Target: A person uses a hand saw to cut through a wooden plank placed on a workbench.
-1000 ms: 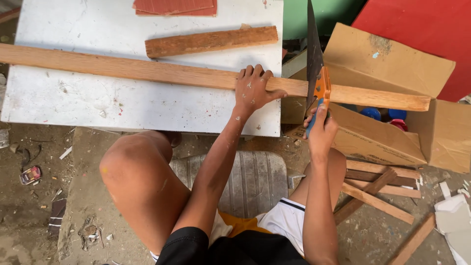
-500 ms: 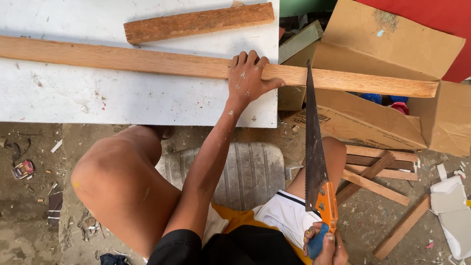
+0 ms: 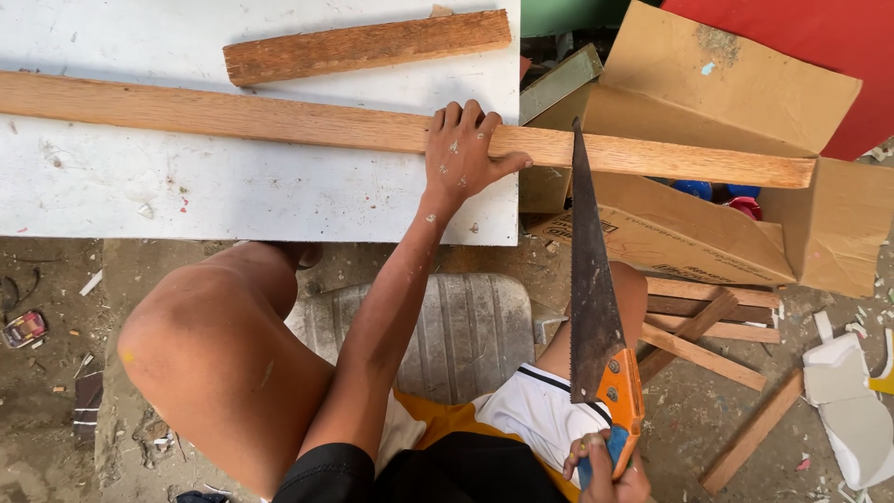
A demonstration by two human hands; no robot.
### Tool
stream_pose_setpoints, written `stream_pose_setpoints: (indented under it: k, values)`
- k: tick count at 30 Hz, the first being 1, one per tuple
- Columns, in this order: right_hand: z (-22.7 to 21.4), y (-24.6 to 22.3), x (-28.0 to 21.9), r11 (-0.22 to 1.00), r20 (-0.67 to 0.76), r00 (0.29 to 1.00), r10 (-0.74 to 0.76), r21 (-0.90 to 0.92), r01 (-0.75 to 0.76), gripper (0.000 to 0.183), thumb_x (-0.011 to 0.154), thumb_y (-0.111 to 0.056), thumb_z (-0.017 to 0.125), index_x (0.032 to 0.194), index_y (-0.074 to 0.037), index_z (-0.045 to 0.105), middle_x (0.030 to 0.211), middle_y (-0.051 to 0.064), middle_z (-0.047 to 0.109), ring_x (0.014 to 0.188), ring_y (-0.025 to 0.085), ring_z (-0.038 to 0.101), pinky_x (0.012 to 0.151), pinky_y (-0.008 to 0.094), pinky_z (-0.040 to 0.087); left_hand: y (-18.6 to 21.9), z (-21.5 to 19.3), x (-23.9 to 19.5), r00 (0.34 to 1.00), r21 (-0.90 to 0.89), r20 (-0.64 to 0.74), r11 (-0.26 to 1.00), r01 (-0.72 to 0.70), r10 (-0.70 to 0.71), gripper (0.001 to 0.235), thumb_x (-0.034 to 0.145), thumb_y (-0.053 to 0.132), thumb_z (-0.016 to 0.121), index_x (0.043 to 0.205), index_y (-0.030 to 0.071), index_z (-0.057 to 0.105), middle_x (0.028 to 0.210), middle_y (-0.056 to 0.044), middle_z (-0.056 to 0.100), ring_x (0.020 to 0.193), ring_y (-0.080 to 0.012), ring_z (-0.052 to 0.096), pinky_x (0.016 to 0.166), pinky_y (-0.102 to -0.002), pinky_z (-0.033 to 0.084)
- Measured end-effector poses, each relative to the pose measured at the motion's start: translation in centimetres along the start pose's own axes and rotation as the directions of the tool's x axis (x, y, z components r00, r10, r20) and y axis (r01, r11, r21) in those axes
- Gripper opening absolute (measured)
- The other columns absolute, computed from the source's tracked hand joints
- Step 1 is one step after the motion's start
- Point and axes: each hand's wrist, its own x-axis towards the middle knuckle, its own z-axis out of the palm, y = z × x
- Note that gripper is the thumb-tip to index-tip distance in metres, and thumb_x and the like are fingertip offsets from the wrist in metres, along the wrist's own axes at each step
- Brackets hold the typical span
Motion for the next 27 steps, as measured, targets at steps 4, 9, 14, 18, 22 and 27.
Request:
stream_pose_setpoints:
  k: [4,9,14,18,22,27]
  values:
    - [1.7,2.9,2.2,0.945,-0.031,0.949,-0.313,0.095,0.314,0.020,0.095,-0.002,0.057,0.080,0.004,0.046,0.057,0.013,0.035,0.041,0.021,0.038,0.031,0.030,0.025,0.1,-0.2,0.2,1.000,0.004,-0.004,1.000,0.001,-0.001,0.073,0.088,0.084,0.055,0.091,0.012,0.065,0.094,-0.007,0.052,0.081,-0.0280,0.046,0.074,-0.041,0.040]
    - [1.4,3.7,3.2,0.934,0.046,0.942,-0.331,0.161,0.320,0.023,0.096,-0.003,0.056,0.076,0.003,0.045,0.057,0.011,0.033,0.040,0.021,0.035,0.029,0.030,0.022,0.0,-0.1,0.0,1.000,-0.007,-0.012,1.000,-0.009,0.009,0.074,0.091,0.084,0.050,0.092,0.011,0.063,0.094,-0.008,0.051,0.081,-0.0286,0.045,0.074,-0.042,0.039]
    - [1.7,3.8,2.6,0.910,0.077,0.909,-0.410,0.092,0.404,0.028,0.098,-0.005,0.055,0.072,0.001,0.045,0.061,0.012,0.039,0.043,0.022,0.043,0.029,0.028,0.028,0.1,0.0,0.0,0.999,0.013,0.041,1.000,0.007,-0.008,0.072,0.087,0.084,0.058,0.093,0.012,0.067,0.095,-0.007,0.053,0.083,-0.0281,0.046,0.074,-0.042,0.039]
    - [0.8,3.8,1.6,0.914,0.060,0.913,-0.405,0.053,0.402,0.018,0.097,-0.002,0.058,0.082,0.003,0.049,0.061,0.011,0.039,0.042,0.022,0.045,0.031,0.030,0.030,0.1,-0.2,-0.1,1.000,0.032,0.029,0.999,-0.010,0.009,0.072,0.089,0.084,0.057,0.092,0.013,0.064,0.092,-0.007,0.052,0.081,-0.0280,0.046,0.073,-0.041,0.039]
    - [-0.1,1.6,-2.3,0.969,-0.089,0.968,-0.233,-0.104,0.223,0.014,0.093,-0.003,0.062,0.083,0.003,0.054,0.054,0.014,0.043,0.037,0.022,0.043,0.033,0.030,0.032,-0.5,0.2,0.0,0.999,0.023,0.004,0.999,-0.033,0.033,0.074,0.091,0.085,0.051,0.094,0.013,0.066,0.096,-0.008,0.053,0.082,-0.0284,0.046,0.074,-0.042,0.040]
    - [-7.9,7.0,-0.2,0.971,-0.185,0.976,0.113,-0.188,-0.148,0.017,0.099,-0.003,0.065,0.112,0.005,0.058,0.089,0.018,0.051,0.064,0.040,0.055,0.059,0.048,0.045,0.0,0.2,-0.3,0.999,0.018,-0.028,0.999,-0.042,0.043,0.081,0.094,0.087,0.040,0.095,0.011,0.067,0.096,-0.008,0.053,0.082,-0.0282,0.046,0.073,-0.042,0.039]
